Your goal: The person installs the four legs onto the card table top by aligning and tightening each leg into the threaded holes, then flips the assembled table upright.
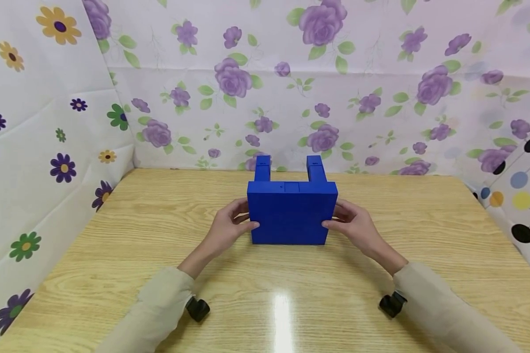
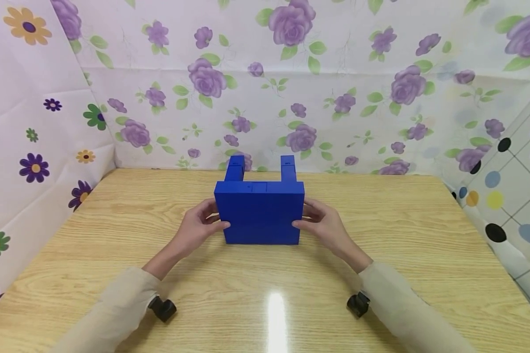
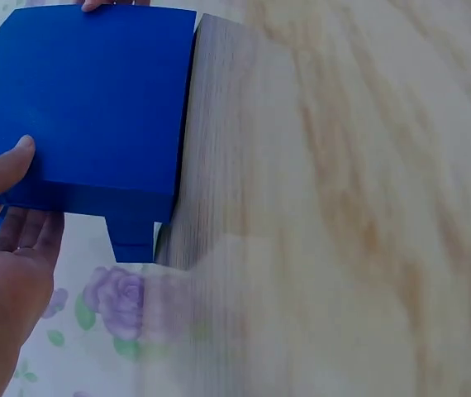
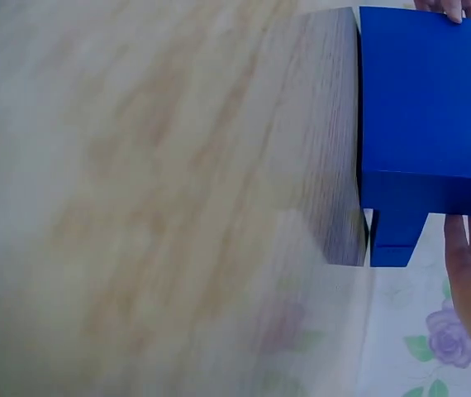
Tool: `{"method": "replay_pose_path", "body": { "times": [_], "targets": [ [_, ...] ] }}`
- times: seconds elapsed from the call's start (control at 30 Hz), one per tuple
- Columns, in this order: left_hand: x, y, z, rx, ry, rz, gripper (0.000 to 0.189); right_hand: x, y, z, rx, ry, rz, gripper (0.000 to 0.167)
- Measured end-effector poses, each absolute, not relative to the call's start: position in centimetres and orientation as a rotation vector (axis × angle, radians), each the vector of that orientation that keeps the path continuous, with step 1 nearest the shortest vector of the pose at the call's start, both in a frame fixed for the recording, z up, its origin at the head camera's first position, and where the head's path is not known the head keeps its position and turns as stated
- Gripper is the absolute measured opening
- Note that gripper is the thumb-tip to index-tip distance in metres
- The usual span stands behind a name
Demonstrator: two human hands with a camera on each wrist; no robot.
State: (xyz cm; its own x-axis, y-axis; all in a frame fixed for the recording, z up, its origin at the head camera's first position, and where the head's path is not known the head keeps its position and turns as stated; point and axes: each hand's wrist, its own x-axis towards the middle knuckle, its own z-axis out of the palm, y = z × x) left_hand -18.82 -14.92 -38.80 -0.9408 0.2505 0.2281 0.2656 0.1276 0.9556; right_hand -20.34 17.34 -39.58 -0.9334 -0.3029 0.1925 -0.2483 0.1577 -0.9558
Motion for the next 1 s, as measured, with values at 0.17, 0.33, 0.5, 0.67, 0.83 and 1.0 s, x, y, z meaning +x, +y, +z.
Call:
{"method": "replay_pose_path", "body": {
  "times": [0.17,0.33,0.5,0.67,0.83,1.0],
  "targets": [
    [-18.9,-14.5,-38.9,-0.472,-2.337,-2.025,0.052,-20.4,17.2,-39.4,-0.583,2.395,-1.897,0.055],
    [-19.1,-14.4,-38.7,-0.46,-2.34,-2.014,0.05,-20.4,17.0,-39.1,-0.653,2.469,-1.816,0.052],
    [-19.2,-14.7,-37.8,-0.495,-2.343,-2.005,0.05,-20.5,16.8,-37.9,-0.693,2.538,-1.738,0.05],
    [-19.5,-14.7,-35.0,-0.489,-2.34,-2.017,0.048,-20.5,16.9,-35.1,-0.741,2.607,-1.668,0.045],
    [-19.8,-14.8,-31.6,-0.483,-2.378,-1.988,0.051,-20.5,17.1,-32.3,-0.787,2.7,-1.622,0.041],
    [-19.5,-15.0,-29.0,-0.457,-2.308,-2.179,0.061,-20.2,16.9,-29.6,-0.699,2.645,-1.657,0.054]
  ]
}}
